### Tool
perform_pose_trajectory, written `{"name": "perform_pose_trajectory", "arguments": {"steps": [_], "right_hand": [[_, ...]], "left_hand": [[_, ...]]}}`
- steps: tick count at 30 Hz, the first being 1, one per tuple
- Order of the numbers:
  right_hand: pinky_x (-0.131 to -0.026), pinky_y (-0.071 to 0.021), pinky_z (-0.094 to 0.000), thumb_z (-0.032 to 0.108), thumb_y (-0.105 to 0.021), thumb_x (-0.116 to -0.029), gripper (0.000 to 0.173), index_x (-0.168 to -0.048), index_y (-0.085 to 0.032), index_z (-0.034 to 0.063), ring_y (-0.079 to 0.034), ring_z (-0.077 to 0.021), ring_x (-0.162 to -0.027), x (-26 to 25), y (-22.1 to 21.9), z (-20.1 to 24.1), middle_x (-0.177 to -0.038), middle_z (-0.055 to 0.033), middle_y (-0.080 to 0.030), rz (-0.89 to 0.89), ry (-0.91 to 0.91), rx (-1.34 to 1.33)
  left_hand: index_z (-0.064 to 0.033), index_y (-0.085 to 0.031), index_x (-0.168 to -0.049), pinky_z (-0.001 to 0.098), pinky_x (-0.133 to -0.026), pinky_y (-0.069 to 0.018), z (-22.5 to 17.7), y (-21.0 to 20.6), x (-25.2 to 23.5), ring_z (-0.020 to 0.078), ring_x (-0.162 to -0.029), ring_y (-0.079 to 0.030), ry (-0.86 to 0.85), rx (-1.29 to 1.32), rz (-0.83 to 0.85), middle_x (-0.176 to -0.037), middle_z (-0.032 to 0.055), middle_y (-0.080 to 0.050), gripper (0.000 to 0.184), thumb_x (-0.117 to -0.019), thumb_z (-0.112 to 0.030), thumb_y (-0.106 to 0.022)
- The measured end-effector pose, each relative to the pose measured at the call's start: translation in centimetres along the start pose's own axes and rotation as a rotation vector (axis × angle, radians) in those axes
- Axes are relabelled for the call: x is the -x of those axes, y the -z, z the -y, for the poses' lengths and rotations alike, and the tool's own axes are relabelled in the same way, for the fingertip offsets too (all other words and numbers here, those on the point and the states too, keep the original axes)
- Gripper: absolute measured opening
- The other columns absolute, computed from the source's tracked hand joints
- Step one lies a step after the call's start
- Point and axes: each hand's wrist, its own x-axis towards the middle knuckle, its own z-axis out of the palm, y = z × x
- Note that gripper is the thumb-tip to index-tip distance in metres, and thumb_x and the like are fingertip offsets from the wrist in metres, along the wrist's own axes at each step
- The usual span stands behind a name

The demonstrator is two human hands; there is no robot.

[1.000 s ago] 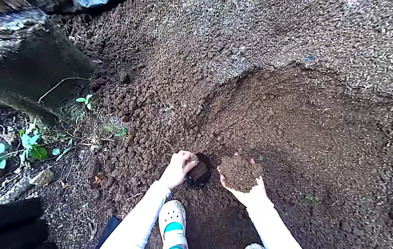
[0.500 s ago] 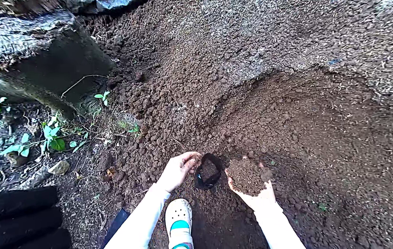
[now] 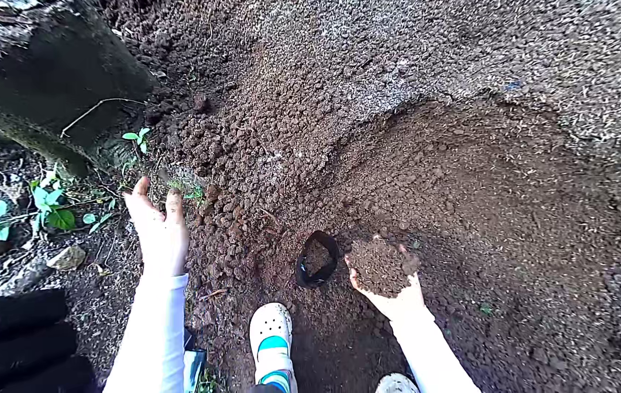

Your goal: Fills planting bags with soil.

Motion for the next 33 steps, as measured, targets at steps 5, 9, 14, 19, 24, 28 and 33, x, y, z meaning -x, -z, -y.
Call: {"name": "perform_pose_trajectory", "arguments": {"steps": [5, 9, 14, 19, 24, 28, 33], "right_hand": [[-0.087, -0.0588, -0.0623, 0.069, -0.047, -0.0968, 0.069, -0.139, -0.055, 0.0150, -0.068, -0.0418, -0.113, -0.9, -2.7, -1.9, -0.129, -0.0203, -0.066, 0.106, -0.073, -0.025], [-0.086, -0.0582, -0.0613, 0.072, -0.035, -0.0985, 0.073, -0.138, -0.052, 0.0130, -0.067, -0.0416, -0.110, -1.7, -4.8, -4.4, -0.125, -0.0217, -0.066, 0.065, -0.091, 0.064], [-0.086, -0.0580, -0.0490, 0.072, -0.017, -0.1015, 0.074, -0.135, -0.053, 0.0159, -0.067, -0.0243, -0.107, -1.9, -5.5, -5.5, -0.118, -0.0106, -0.068, 0.029, 0.009, 0.368], [-0.086, -0.0591, -0.0428, 0.036, -0.034, -0.1125, 0.042, -0.141, -0.047, 0.0090, -0.067, -0.0211, -0.105, 0.0, -5.0, -5.6, -0.119, -0.0108, -0.065, 0.010, 0.050, 0.852], [-0.086, -0.0564, -0.0372, -0.001, -0.062, -0.0982, 0.027, -0.125, -0.057, -0.0025, -0.063, -0.0207, -0.104, -0.2, -3.8, -5.4, -0.121, -0.0161, -0.060, -0.067, 0.211, 1.369], [-0.093, -0.0571, -0.0352, 0.001, -0.060, -0.0949, 0.025, -0.119, -0.064, -0.0063, -0.068, -0.0189, -0.106, 0.3, -3.5, -1.7, -0.117, -0.0163, -0.069, -0.115, 0.640, 1.540], [-0.105, -0.0490, -0.0528, 0.037, -0.066, -0.0999, 0.068, -0.150, -0.040, -0.0022, -0.061, -0.0391, -0.122, -1.3, -4.6, -0.2, -0.137, -0.0293, -0.056, -0.272, 0.454, 2.076]], "left_hand": [[-0.0255, -0.071, -0.129, 0.0620, -0.104, -0.0473, -5.8, -7.1, 6.4, 0.0418, -0.134, -0.054, -0.288, -0.553, 0.669, -0.160, 0.0154, -0.043, 0.032, -0.1061, -0.034, -0.052], [-0.0100, -0.051, -0.150, 0.0592, -0.103, -0.0496, -4.6, -13.4, 7.5, 0.0380, -0.130, -0.060, -0.071, -0.599, 1.047, -0.153, 0.0159, -0.051, 0.046, -0.1052, -0.019, -0.052], [0.0007, -0.051, -0.141, 0.0561, -0.108, -0.0458, -4.1, -13.0, 7.8, 0.0368, -0.128, -0.059, 0.006, -0.365, 1.054, -0.136, 0.0232, -0.060, 0.052, -0.0935, -0.011, -0.069], [0.0103, -0.043, -0.146, 0.0489, -0.117, -0.0389, -4.2, -12.0, 9.4, 0.0350, -0.139, -0.050, -0.006, -0.320, 1.052, -0.148, 0.0267, -0.050, 0.069, -0.0888, -0.011, -0.075], [-0.0024, -0.028, -0.161, 0.0445, -0.123, -0.0313, -4.4, -12.3, 9.3, 0.0273, -0.150, -0.039, -0.043, -0.229, 1.059, -0.165, 0.0166, -0.035, 0.083, -0.0909, -0.008, -0.073], [-0.0092, -0.028, -0.163, 0.0449, -0.124, -0.0313, -3.2, -12.2, 8.6, 0.0231, -0.151, -0.038, -0.073, -0.206, 1.035, -0.168, 0.0090, -0.032, 0.083, -0.0912, -0.007, -0.070], [-0.0092, -0.034, -0.161, 0.0470, -0.123, -0.0301, -3.0, -12.5, 8.3, 0.0279, -0.153, -0.033, -0.081, -0.245, 1.107, -0.168, 0.0148, -0.030, 0.073, -0.0959, -0.010, -0.067]]}}
